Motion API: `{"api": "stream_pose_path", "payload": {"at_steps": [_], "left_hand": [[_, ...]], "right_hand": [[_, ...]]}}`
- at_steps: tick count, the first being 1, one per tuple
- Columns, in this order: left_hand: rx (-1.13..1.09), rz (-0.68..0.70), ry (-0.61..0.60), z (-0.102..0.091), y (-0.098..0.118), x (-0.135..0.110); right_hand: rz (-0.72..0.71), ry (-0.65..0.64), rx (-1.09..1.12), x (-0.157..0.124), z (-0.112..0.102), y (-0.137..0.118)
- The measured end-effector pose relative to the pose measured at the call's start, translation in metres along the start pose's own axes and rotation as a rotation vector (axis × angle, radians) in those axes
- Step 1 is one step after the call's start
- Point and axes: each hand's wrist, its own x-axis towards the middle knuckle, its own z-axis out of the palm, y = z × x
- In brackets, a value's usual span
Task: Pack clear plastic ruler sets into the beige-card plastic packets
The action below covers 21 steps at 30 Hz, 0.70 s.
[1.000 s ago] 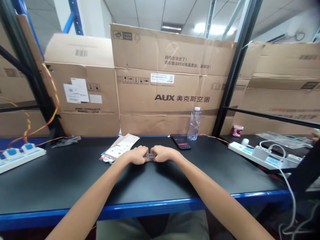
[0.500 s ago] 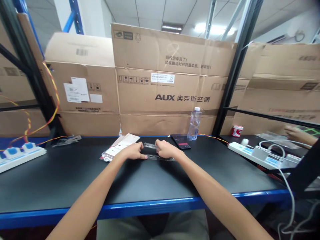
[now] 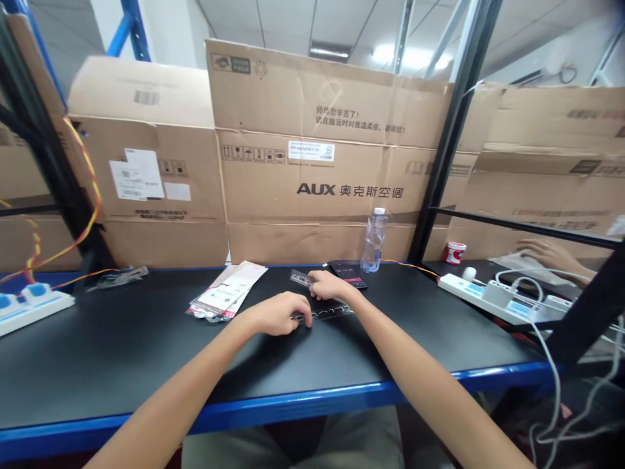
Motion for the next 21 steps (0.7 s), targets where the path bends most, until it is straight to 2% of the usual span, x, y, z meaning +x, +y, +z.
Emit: {"api": "stream_pose_path", "payload": {"at_steps": [3, 7, 10, 12, 17, 21], "left_hand": [[-0.084, 0.044, -0.064, 0.0, 0.005, 0.001], [-0.1, -0.009, -0.112, -0.005, 0.011, -0.004], [-0.101, 0.03, -0.156, -0.002, 0.027, -0.007], [-0.129, 0.103, -0.186, 0.006, 0.041, -0.007], [-0.043, 0.262, -0.086, 0.036, 0.063, -0.003], [-0.074, 0.301, -0.045, 0.041, 0.066, -0.001]], "right_hand": [[0.036, -0.03, 0.104, 0.0, -0.002, 0.002], [0.061, -0.039, 0.18, 0.0, -0.003, 0.002], [0.056, -0.033, 0.189, 0.001, -0.002, 0.002], [0.051, -0.022, 0.185, 0.002, -0.001, 0.002], [0.054, -0.002, 0.166, 0.002, 0.0, 0.003], [0.055, -0.003, 0.17, 0.001, -0.001, 0.002]]}}
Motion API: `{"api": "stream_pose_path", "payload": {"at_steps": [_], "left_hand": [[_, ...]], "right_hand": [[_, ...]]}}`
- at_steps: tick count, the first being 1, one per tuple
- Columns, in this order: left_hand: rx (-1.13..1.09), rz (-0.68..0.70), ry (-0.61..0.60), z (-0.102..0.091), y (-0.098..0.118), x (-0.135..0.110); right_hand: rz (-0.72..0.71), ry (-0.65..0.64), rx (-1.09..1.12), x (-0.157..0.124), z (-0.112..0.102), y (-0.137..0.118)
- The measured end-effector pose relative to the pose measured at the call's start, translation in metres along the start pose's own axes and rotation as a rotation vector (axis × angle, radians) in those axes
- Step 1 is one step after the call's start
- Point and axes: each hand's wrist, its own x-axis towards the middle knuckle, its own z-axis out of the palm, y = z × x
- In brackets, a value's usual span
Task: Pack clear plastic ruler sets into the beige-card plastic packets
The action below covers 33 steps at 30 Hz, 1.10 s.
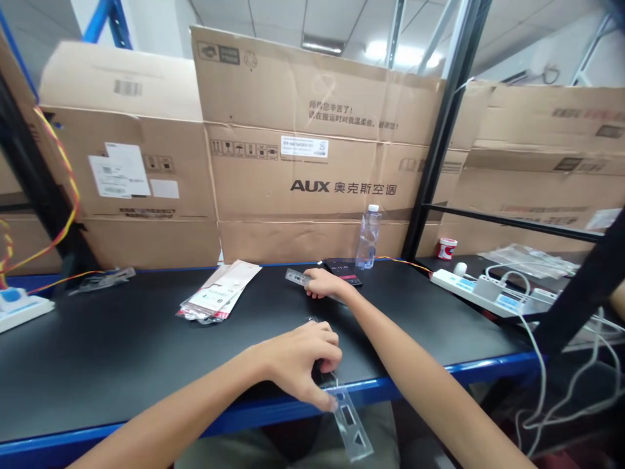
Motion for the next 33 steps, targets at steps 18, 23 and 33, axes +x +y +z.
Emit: {"api": "stream_pose_path", "payload": {"at_steps": [18, 23, 33], "left_hand": [[-1.182, -0.744, 1.058, -0.066, -0.059, -0.013], [-1.307, -0.84, 1.087, -0.061, -0.067, -0.014], [-1.169, -0.637, 1.037, -0.045, -0.076, -0.014]], "right_hand": [[-0.062, -0.059, 0.416, -0.012, -0.003, -0.015], [-0.097, -0.017, 0.524, -0.015, -0.001, -0.023], [-0.199, -0.036, 0.654, -0.018, 0.01, -0.037]]}}
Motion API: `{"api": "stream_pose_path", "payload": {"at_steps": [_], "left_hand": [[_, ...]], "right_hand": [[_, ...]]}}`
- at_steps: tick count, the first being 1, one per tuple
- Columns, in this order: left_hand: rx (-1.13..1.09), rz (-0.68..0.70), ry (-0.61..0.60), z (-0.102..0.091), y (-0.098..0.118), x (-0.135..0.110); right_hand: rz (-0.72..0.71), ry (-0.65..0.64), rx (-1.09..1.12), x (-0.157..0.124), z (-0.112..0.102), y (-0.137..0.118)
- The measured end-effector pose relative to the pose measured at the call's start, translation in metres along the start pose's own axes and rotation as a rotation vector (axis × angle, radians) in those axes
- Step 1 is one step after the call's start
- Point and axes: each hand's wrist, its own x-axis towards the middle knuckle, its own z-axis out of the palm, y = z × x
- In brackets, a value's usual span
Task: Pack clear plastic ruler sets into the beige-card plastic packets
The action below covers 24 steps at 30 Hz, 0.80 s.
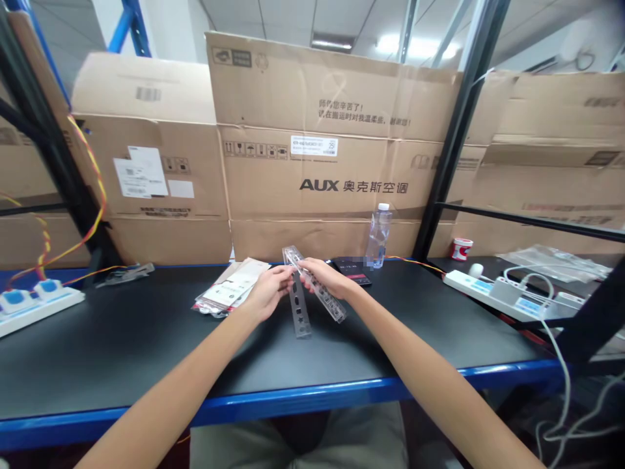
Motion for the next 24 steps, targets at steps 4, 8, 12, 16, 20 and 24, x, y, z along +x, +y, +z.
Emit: {"api": "stream_pose_path", "payload": {"at_steps": [4, 8, 12, 16, 20, 24], "left_hand": [[-0.006, 0.039, 0.033, -0.002, -0.002, -0.001], [0.045, 0.103, 0.059, -0.004, -0.001, -0.001], [0.206, 0.105, 0.003, -0.008, -0.002, 0.0], [0.263, 0.055, 0.025, -0.008, -0.003, 0.002], [0.328, 0.209, 0.168, -0.015, 0.0, 0.01], [0.625, 0.44, 0.113, -0.031, 0.009, 0.018]], "right_hand": [[-0.035, -0.031, -0.043, -0.004, 0.002, -0.003], [-0.117, -0.045, -0.151, -0.01, 0.005, -0.006], [-0.082, -0.128, -0.157, -0.015, 0.009, -0.005], [-0.037, -0.221, -0.109, -0.015, 0.007, -0.004], [-0.109, -0.148, -0.395, -0.009, -0.001, -0.001], [-0.111, -0.153, -0.679, -0.004, -0.008, 0.003]]}}
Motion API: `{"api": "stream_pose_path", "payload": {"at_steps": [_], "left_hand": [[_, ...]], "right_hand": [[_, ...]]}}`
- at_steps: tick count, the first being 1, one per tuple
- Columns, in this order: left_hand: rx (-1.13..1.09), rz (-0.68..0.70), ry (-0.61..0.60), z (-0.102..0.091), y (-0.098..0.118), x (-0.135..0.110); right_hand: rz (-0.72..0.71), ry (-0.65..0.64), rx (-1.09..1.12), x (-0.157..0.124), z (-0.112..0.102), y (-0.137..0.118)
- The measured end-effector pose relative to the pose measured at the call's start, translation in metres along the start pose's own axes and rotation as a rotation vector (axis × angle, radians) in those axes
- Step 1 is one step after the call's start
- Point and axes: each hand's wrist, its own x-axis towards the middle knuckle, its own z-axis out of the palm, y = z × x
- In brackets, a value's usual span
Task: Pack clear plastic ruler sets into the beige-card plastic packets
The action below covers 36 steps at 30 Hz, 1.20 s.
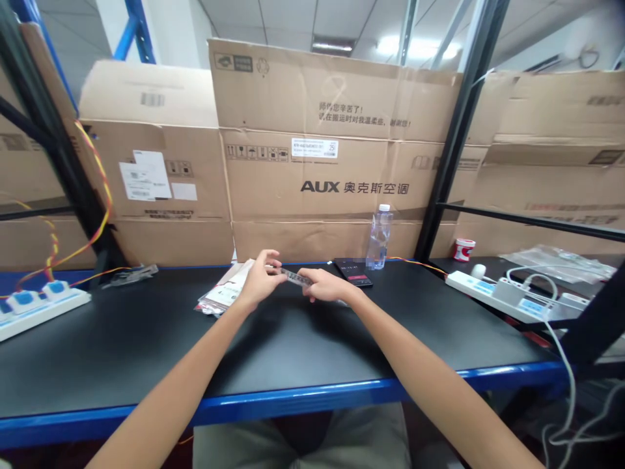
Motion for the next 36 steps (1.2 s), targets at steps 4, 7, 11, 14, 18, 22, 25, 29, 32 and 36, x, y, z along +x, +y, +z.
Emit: {"api": "stream_pose_path", "payload": {"at_steps": [4, 7, 11, 14, 18, 22, 25, 29, 32, 36], "left_hand": [[0.325, 0.18, -0.297, -0.01, -0.003, 0.003], [0.41, 0.232, -0.338, -0.011, -0.003, 0.002], [0.374, 0.201, -0.391, -0.013, -0.005, 0.003], [0.401, 0.161, -0.434, -0.017, -0.011, 0.006], [0.572, 0.115, -0.487, -0.02, -0.017, 0.007], [0.618, 0.093, -0.528, -0.02, -0.019, 0.008], [0.664, 0.096, -0.506, -0.024, -0.021, 0.011], [0.748, 0.091, -0.474, -0.034, -0.025, 0.016], [0.777, 0.06, -0.482, -0.04, -0.025, 0.017], [0.8, 0.045, -0.497, -0.043, -0.023, 0.017]], "right_hand": [[0.019, -0.047, -0.172, 0.0, 0.001, 0.003], [-0.015, -0.021, -0.279, 0.0, 0.002, 0.004], [-0.04, -0.033, -0.288, 0.001, 0.0, 0.003], [-0.055, -0.025, -0.341, 0.0, -0.004, 0.007], [0.054, -0.051, -0.413, -0.002, -0.014, 0.018], [0.068, -0.061, -0.453, -0.002, -0.019, 0.026], [0.032, -0.016, -0.455, 0.001, -0.017, 0.029], [0.082, 0.032, -0.482, 0.002, -0.017, 0.034], [0.128, 0.051, -0.512, 0.001, -0.019, 0.039], [0.178, 0.071, -0.526, 0.0, -0.019, 0.039]]}}
